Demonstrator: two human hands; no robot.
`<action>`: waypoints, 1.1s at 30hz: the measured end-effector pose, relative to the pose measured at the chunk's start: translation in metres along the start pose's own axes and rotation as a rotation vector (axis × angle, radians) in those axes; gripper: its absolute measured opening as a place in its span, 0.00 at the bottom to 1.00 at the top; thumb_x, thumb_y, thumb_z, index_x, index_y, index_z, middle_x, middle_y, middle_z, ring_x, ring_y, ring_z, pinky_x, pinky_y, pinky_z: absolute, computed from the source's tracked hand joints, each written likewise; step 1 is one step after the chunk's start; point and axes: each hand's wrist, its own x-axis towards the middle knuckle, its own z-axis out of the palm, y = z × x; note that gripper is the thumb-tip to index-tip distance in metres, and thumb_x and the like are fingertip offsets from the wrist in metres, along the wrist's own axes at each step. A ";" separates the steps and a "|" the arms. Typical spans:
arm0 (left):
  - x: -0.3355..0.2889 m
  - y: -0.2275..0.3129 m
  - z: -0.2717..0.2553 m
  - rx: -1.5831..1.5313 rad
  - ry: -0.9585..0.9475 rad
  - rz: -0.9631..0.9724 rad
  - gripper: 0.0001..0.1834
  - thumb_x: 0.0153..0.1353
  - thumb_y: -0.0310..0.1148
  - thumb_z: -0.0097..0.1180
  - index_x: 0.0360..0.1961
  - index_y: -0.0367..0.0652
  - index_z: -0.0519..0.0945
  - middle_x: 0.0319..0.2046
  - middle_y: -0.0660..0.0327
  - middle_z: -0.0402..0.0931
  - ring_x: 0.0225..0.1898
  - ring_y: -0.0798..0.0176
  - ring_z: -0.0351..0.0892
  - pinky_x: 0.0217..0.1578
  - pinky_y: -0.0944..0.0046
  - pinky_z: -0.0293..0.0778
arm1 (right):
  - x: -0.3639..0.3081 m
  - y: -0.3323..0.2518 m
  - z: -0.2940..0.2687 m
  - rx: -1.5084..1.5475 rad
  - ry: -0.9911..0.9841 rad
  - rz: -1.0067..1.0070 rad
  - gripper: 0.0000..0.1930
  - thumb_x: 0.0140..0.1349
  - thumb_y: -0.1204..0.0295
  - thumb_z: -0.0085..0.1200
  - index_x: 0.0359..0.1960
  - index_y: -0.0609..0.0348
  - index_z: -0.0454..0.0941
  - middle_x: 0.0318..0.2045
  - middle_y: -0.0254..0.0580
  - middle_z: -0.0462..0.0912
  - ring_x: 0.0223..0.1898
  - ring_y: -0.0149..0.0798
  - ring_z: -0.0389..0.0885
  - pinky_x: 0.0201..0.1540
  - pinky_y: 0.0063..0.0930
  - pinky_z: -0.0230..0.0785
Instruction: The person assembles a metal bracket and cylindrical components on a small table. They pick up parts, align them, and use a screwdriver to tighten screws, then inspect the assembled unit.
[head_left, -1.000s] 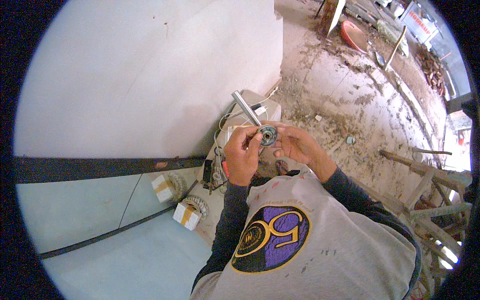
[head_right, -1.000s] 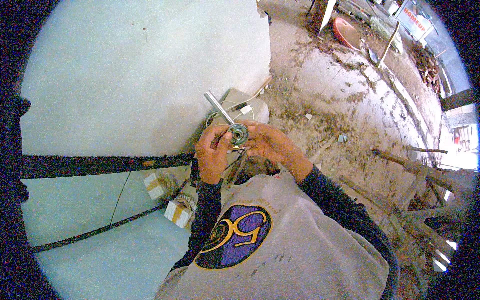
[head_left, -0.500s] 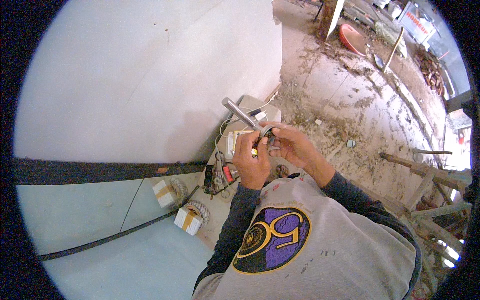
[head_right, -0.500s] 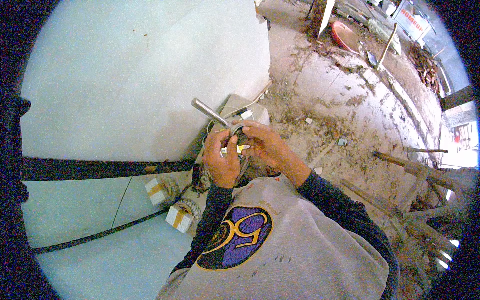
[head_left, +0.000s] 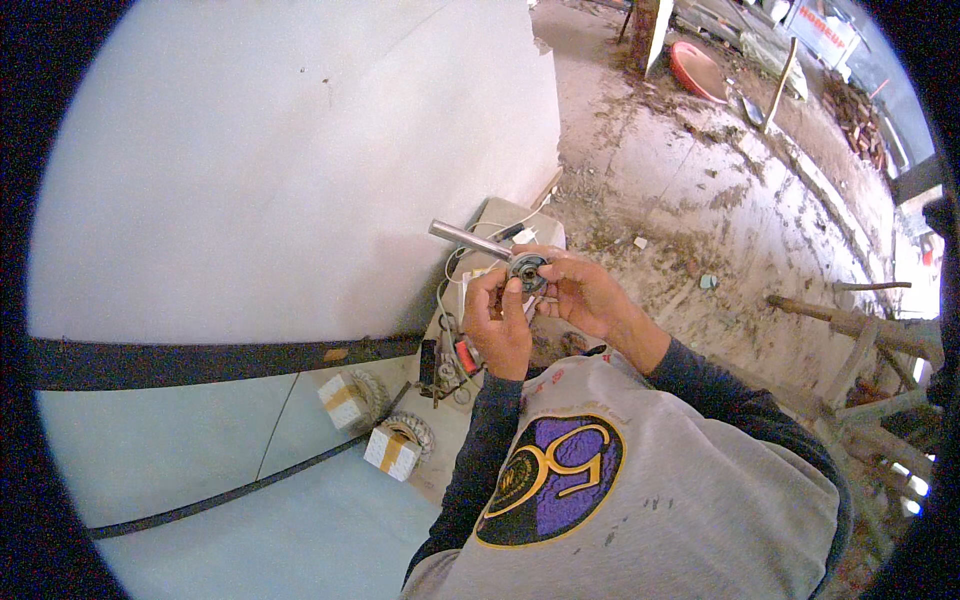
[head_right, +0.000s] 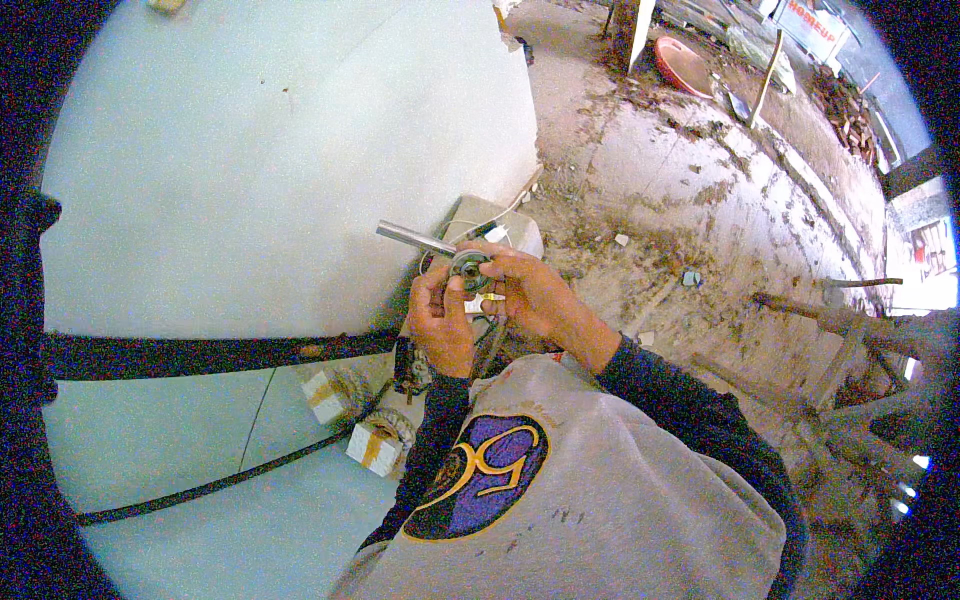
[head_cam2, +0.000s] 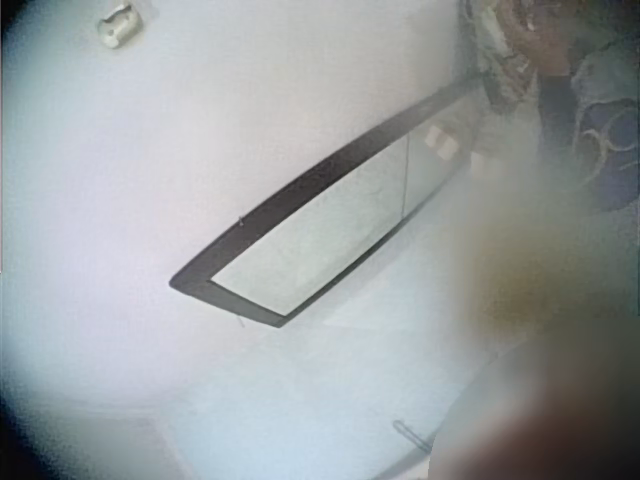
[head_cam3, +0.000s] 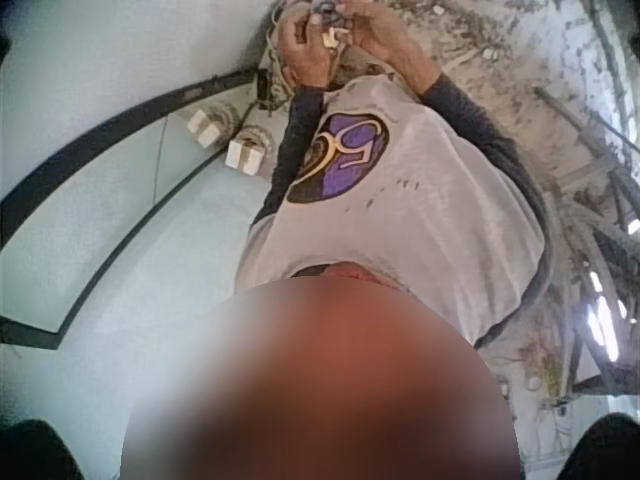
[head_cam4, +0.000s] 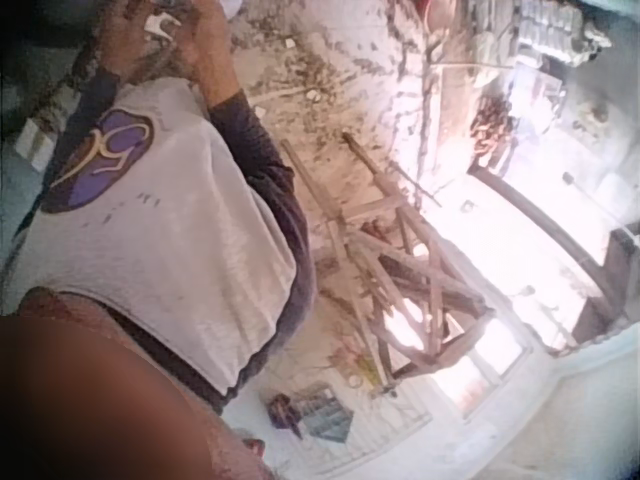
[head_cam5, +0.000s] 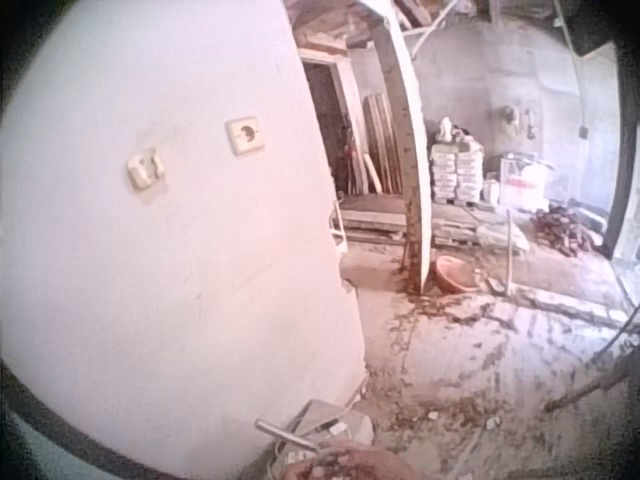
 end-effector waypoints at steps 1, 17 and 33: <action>0.000 -0.002 0.000 -0.086 -0.010 -0.045 0.11 0.66 0.30 0.58 0.45 0.35 0.78 0.39 0.58 0.79 0.37 0.65 0.79 0.36 0.64 0.78 | 0.000 0.000 0.001 0.005 -0.003 -0.004 0.25 0.66 0.70 0.52 0.65 0.59 0.69 0.47 0.35 0.81 0.39 0.29 0.80 0.43 0.27 0.76; -0.036 -0.043 -0.006 -0.347 -0.157 -0.402 0.10 0.68 0.31 0.56 0.46 0.36 0.76 0.37 0.60 0.78 0.33 0.68 0.81 0.33 0.68 0.79 | 0.005 0.042 -0.048 -0.767 0.272 -0.114 0.17 0.71 0.68 0.49 0.57 0.60 0.76 0.41 0.35 0.82 0.35 0.28 0.79 0.37 0.25 0.78; -0.114 -0.099 -0.024 -0.725 -0.238 -0.988 0.25 0.74 0.56 0.43 0.53 0.44 0.71 0.45 0.58 0.77 0.44 0.60 0.81 0.39 0.58 0.83 | -0.024 0.077 -0.079 -0.665 0.273 0.260 0.13 0.70 0.69 0.48 0.50 0.63 0.79 0.32 0.37 0.81 0.27 0.30 0.79 0.29 0.25 0.78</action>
